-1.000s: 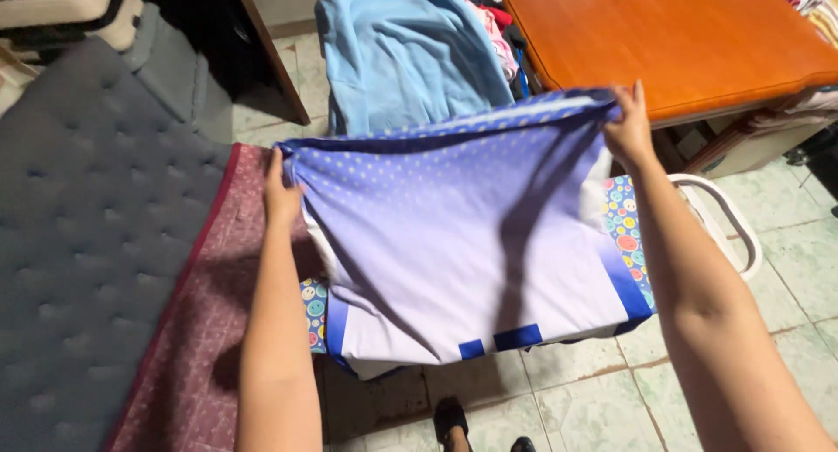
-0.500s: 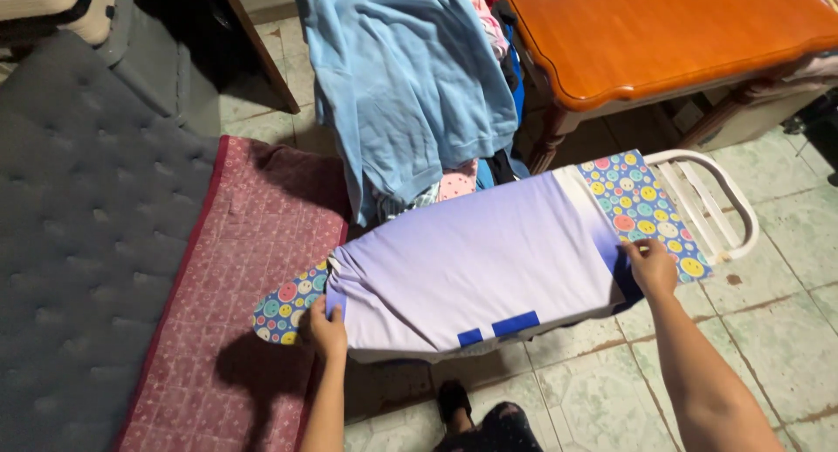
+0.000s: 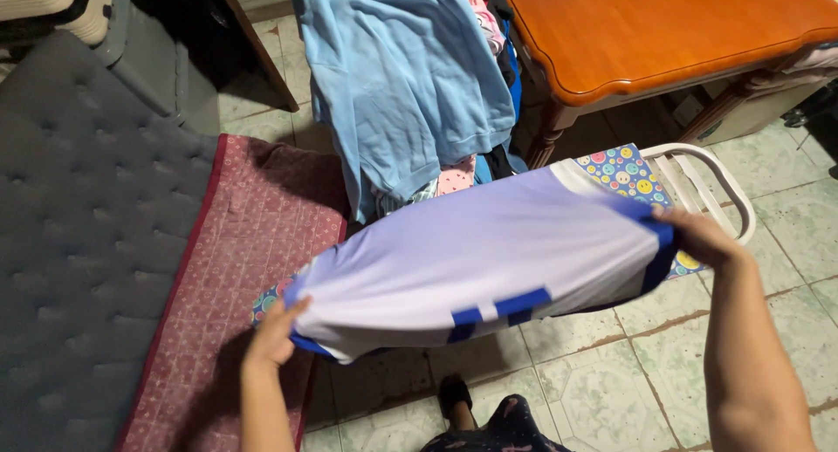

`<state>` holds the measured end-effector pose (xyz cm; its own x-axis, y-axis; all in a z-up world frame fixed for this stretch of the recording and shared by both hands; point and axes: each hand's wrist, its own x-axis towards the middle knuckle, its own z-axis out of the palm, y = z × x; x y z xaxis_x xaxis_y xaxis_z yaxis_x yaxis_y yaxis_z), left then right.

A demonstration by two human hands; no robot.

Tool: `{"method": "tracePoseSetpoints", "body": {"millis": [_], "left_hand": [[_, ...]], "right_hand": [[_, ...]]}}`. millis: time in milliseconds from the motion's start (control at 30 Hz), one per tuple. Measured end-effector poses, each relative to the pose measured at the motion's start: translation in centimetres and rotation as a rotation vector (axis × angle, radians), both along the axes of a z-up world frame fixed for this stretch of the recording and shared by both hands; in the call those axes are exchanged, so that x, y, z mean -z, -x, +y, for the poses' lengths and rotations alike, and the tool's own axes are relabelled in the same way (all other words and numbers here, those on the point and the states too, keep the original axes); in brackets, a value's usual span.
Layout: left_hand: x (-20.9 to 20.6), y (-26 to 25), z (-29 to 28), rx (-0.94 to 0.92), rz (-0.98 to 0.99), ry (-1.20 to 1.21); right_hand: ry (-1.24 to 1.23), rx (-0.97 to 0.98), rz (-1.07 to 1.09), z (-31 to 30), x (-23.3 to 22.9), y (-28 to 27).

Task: The person folds a white t-shirt, a white and blue jersey, and a light blue hoodie on an ironing board. Each item is smoothed, folded in half, then folded again and placed on a nearby bench.

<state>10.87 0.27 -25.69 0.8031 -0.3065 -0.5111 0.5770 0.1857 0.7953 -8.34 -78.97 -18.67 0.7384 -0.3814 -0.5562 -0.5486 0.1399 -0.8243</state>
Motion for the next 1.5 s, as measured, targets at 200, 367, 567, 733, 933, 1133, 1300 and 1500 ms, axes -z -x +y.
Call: {"method": "tracePoseSetpoints", "body": {"millis": [200, 367, 567, 733, 933, 1133, 1300, 1500], "left_hand": [[-4.8, -10.1, 0.1, -0.133, -0.191, 0.000], [0.9, -17.8, -1.9, -0.249, -0.382, 0.103], [12.8, -14.7, -4.1, -0.242, -0.319, -0.388], [14.9, -9.5, -4.4, -0.292, -0.447, -0.674], [12.7, -8.0, -7.5, -0.080, 0.034, -0.956], [12.2, -6.7, -7.2, -0.292, 0.125, -0.282], [11.9, -6.4, -4.8, -0.398, 0.258, -0.218], [11.6, -4.6, -1.9, -0.315, 0.264, -0.314]], "right_hand": [[-0.015, 0.019, -0.382, -4.2, -3.6, -8.8], [0.067, 0.222, -0.448, -4.5, -1.3, -15.4], [0.596, 0.204, 0.059, 0.1, 7.4, -14.5], [0.809, 0.117, 0.281, 4.3, 12.1, -10.2], [0.649, 0.271, 0.117, 6.6, 13.4, -10.0], [0.156, 0.388, 0.032, 9.0, 12.4, -10.5], [0.029, 0.086, 0.306, 11.8, 10.2, -7.3], [-0.037, 0.014, 0.320, 13.0, 7.7, -2.6]]}}
